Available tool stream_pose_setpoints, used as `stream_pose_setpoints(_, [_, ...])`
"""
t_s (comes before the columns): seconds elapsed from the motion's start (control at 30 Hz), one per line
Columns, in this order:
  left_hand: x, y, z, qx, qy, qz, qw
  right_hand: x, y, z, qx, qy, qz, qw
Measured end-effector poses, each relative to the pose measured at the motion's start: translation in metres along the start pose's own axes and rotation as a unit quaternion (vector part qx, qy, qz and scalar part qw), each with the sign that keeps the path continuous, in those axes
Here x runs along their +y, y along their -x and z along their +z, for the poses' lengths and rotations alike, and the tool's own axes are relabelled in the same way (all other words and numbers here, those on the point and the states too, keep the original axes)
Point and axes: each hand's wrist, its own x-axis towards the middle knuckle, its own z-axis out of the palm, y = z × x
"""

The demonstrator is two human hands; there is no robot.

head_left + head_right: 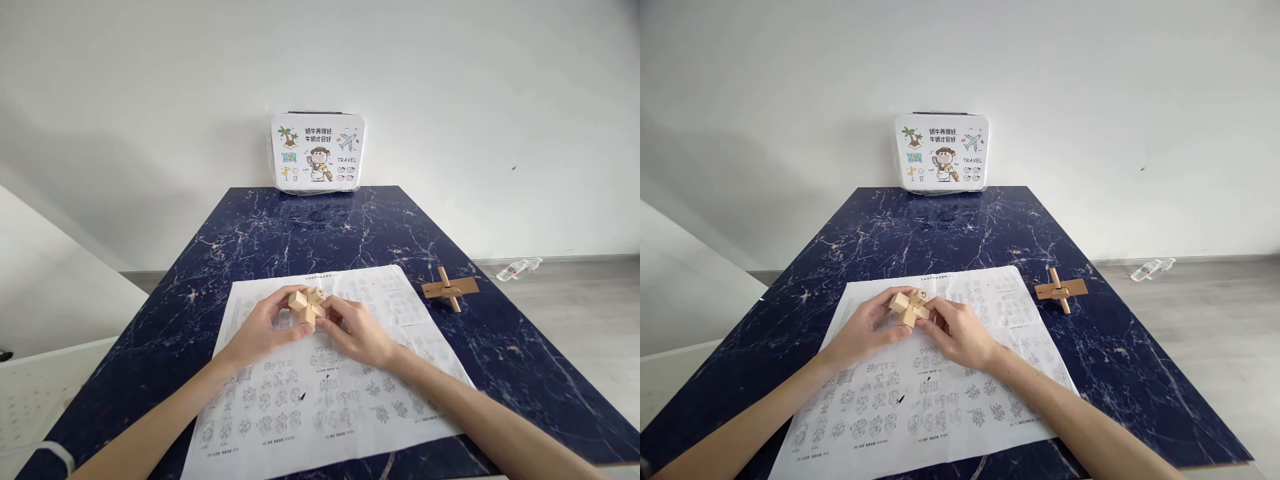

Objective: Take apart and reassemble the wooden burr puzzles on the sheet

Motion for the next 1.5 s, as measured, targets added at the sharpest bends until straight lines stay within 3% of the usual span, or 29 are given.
stream_pose_setpoints(0.53, [-0.001,0.0,0.001,0.01,-0.005,-0.014,1.0,-0.002,0.0,-0.001,0.003,0.017,-0.018,1.0])
stream_pose_setpoints(0.9, [-0.003,0.0,0.002,-0.005,0.049,0.002,0.999,0.0,0.005,0.007,-0.06,0.084,-0.109,0.989])
stream_pose_setpoints(1.03, [-0.006,-0.002,-0.004,0.021,0.119,-0.01,0.993,0.0,0.005,0.006,-0.053,0.115,-0.11,0.986])
stream_pose_setpoints(1.23, [-0.01,-0.007,-0.005,0.101,0.169,-0.007,0.98,0.006,0.001,0.004,0.01,0.198,-0.084,0.977])
stream_pose_setpoints(1.33, [-0.006,-0.006,-0.004,0.114,0.109,-0.004,0.988,0.009,-0.002,0.004,0.033,0.205,-0.084,0.975])
stream_pose_setpoints(1.5, [0.005,0.001,0.002,0.109,-0.039,-0.02,0.993,0.009,-0.001,0.002,0.064,0.119,-0.08,0.988])
